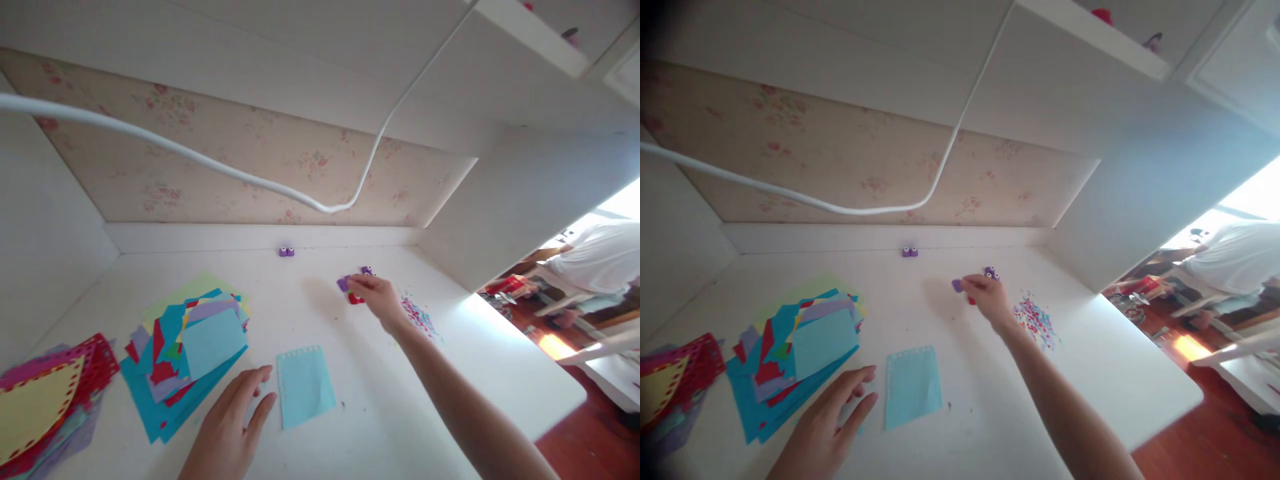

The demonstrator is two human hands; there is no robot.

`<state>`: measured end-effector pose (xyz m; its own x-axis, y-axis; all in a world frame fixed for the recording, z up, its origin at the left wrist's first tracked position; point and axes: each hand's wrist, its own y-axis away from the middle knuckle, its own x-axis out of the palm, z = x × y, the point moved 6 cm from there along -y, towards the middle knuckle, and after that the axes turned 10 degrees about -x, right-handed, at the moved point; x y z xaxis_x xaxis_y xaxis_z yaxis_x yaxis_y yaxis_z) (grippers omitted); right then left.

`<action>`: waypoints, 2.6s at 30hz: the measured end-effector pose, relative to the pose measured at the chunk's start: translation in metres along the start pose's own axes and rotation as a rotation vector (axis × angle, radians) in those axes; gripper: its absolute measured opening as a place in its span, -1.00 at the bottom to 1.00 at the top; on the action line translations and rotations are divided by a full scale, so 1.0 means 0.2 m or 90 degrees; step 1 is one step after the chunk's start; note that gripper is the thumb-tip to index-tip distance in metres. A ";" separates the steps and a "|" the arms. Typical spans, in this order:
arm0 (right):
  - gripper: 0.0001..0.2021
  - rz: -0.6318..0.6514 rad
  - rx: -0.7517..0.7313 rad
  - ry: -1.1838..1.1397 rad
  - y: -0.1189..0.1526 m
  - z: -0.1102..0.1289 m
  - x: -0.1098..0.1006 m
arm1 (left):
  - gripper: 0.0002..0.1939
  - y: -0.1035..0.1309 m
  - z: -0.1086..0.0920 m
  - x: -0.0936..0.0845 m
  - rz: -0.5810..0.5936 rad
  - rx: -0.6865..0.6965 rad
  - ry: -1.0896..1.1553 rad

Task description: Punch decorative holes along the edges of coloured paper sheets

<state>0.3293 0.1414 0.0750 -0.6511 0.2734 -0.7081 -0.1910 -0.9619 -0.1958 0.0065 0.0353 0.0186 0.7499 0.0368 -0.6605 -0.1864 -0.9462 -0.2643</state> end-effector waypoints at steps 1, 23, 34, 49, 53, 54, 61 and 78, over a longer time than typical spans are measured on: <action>-0.63 -0.027 0.015 0.037 -0.10 -0.06 -0.05 | -0.72 0.01 0.00 0.01 -0.005 0.026 -0.014; -0.64 0.048 -0.102 0.331 -0.58 -0.13 0.15 | -0.80 0.00 -0.04 0.06 0.014 0.159 -0.140; -0.62 0.208 -0.249 0.217 -0.73 0.36 0.80 | -0.81 0.00 -0.04 0.08 0.061 0.251 -0.217; -0.60 0.229 -0.307 -0.120 -0.05 0.44 0.65 | -0.79 -0.03 -0.01 -0.08 -0.100 0.048 -0.145; -0.54 0.324 -0.420 -0.175 0.37 0.50 0.60 | -0.62 -0.02 0.03 -0.07 -0.132 0.026 -0.173; -0.53 0.352 -0.439 -0.153 0.45 0.51 0.60 | -0.58 -0.01 0.03 -0.05 -0.121 0.029 -0.178; -0.34 0.301 -0.452 0.031 0.59 0.38 0.49 | -0.56 0.02 0.01 0.04 -0.039 0.051 -0.188; -0.41 0.217 0.046 -0.414 0.61 -0.03 0.45 | -0.73 0.00 0.01 0.07 0.033 0.012 -0.080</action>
<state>0.2523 0.0475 -0.0168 -0.9826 -0.0696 -0.1725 0.0664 -0.9975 0.0246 0.0159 0.0357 0.0089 0.6534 0.0292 -0.7565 -0.2354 -0.9419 -0.2396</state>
